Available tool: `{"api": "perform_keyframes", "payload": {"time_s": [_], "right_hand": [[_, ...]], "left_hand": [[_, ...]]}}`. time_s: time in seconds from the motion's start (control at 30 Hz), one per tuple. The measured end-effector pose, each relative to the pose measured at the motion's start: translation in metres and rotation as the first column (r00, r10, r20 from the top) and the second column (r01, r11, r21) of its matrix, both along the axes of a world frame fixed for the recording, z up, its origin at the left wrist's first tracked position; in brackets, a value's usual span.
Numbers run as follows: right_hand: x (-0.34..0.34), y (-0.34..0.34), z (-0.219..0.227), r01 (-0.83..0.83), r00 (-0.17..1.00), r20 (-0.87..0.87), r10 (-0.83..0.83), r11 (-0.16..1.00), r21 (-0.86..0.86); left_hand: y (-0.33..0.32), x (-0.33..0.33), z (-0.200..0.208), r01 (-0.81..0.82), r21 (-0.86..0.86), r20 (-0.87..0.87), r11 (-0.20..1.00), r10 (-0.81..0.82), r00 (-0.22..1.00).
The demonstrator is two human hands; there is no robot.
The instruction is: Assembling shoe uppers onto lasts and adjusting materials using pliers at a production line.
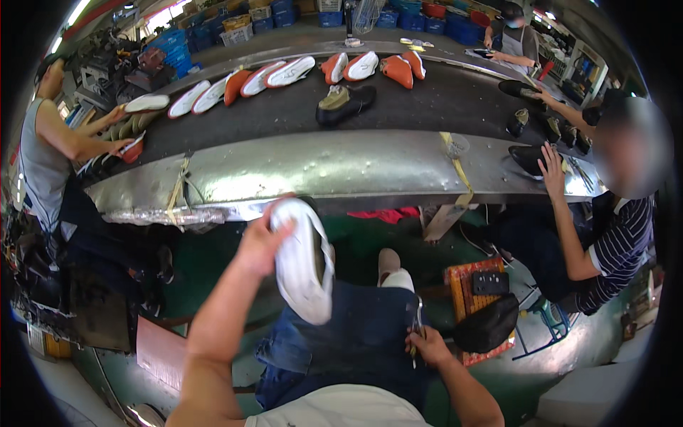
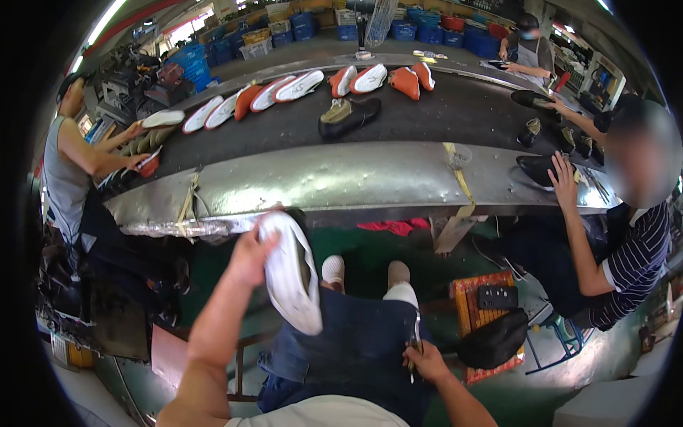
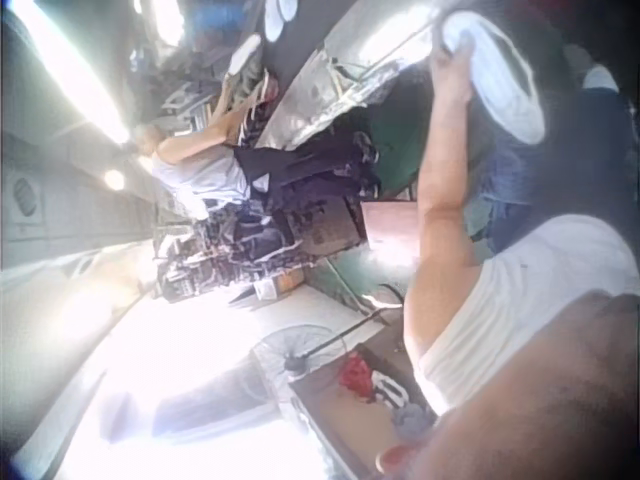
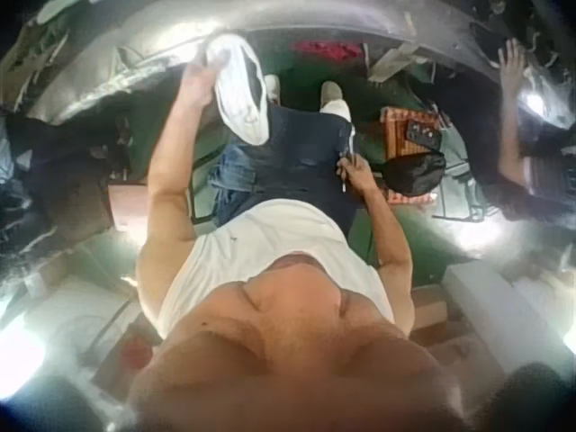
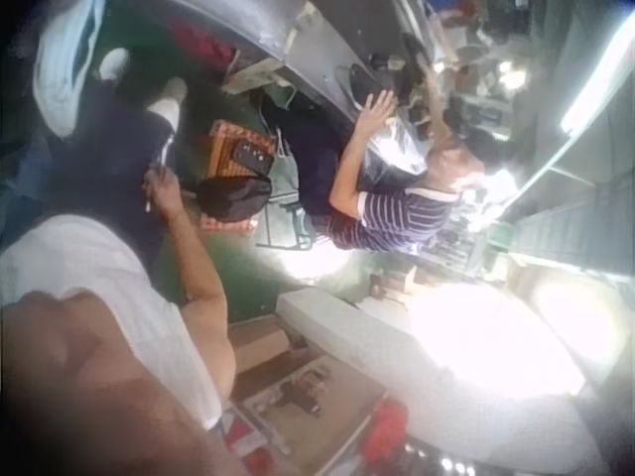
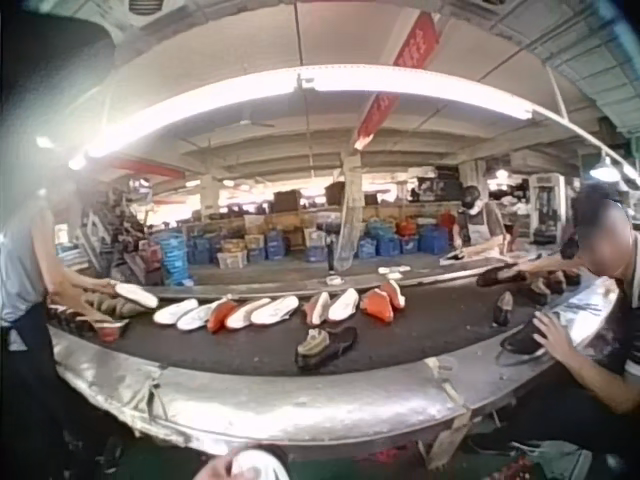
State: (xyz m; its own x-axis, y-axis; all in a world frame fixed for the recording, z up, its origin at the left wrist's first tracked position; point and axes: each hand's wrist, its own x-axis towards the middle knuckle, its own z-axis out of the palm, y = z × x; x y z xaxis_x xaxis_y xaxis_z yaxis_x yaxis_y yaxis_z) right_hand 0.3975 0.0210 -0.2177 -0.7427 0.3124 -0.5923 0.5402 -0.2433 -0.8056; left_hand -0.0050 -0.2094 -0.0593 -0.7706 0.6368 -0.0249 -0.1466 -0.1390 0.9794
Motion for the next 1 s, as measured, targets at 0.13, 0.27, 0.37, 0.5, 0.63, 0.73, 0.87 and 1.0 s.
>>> {"api": "perform_keyframes", "payload": {"time_s": [0.13,0.27,0.37,0.5,0.63,0.73,0.87,1.0], "right_hand": [[-0.007,-0.009,0.054,-0.117,0.984,-0.105,0.141,0.971,0.209],[-0.016,-0.042,0.122,-0.202,0.967,-0.074,0.245,0.909,0.365],[-0.024,-0.064,0.145,-0.289,0.93,-0.091,0.356,0.86,0.42],[-0.027,-0.078,0.138,-0.312,0.932,-0.101,0.349,0.911,0.271],[-0.028,-0.084,0.123,-0.231,0.948,-0.165,0.271,0.946,0.228],[-0.04,-0.084,0.126,-0.136,0.978,-0.173,0.114,0.983,-0.124],[-0.044,-0.085,0.138,-0.071,0.982,-0.19,0.009,0.945,-0.32],[-0.05,-0.066,0.149,-0.239,0.963,-0.128,0.236,0.971,-0.007]], "left_hand": [[-0.003,0.112,-0.077,0.213,0.17,0.025,0.962,-0.221,0.975],[-0.003,0.123,-0.067,0.393,-0.068,-0.044,0.917,-0.396,0.917],[-0.008,0.121,-0.075,0.488,0.003,-0.002,0.873,-0.488,0.873],[-0.012,0.12,-0.072,0.592,-0.039,-0.001,0.805,-0.592,0.806],[-0.018,0.118,-0.056,0.661,-0.079,-0.046,0.747,-0.665,0.746],[-0.016,0.106,-0.052,0.693,-0.159,-0.059,0.703,-0.707,0.705],[-0.008,0.102,-0.071,0.655,-0.223,-0.191,0.722,-0.691,0.697],[-0.006,0.114,-0.072,0.576,-0.207,-0.015,0.791,-0.592,0.806]]}}
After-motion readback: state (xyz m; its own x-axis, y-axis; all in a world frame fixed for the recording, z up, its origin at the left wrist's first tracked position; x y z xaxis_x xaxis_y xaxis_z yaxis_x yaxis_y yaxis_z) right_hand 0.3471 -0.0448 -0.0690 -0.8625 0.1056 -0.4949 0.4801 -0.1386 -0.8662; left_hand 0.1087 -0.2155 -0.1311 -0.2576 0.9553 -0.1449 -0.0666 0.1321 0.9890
